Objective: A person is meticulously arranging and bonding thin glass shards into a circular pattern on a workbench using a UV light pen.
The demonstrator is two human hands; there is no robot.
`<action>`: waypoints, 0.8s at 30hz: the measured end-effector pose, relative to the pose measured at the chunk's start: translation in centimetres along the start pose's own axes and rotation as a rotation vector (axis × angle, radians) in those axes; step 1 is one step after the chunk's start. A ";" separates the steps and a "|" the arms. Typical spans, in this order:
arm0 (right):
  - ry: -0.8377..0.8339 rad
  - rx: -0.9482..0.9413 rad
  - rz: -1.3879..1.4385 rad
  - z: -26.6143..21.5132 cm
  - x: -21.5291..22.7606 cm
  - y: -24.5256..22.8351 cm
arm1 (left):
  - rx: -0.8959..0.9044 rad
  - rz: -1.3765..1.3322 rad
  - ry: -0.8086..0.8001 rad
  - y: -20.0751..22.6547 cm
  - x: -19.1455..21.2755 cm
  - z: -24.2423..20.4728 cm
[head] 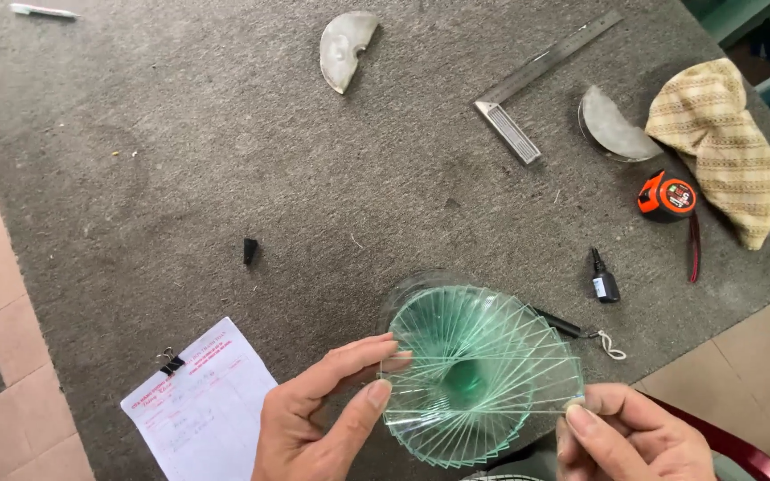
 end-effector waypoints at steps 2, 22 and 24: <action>-0.029 -0.008 -0.038 0.4 0.2 0.3 | -0.017 -0.003 -0.010 0.0 0.1 0.0; -0.166 -0.037 0.008 1.8 0.6 1.7 | -0.021 0.050 0.009 0.6 0.0 0.4; -0.147 -0.012 0.040 1.7 0.8 1.6 | -0.056 0.055 -0.018 0.8 -0.2 0.2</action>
Point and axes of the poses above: each hand's wrist, its own z-axis towards the middle knuckle, its own x-axis out of the back of the hand, y = z × x, the point moved 7 cm from there along z, towards the middle knuckle, and after that the axes turned 12 degrees about y, right-handed, at the moved point
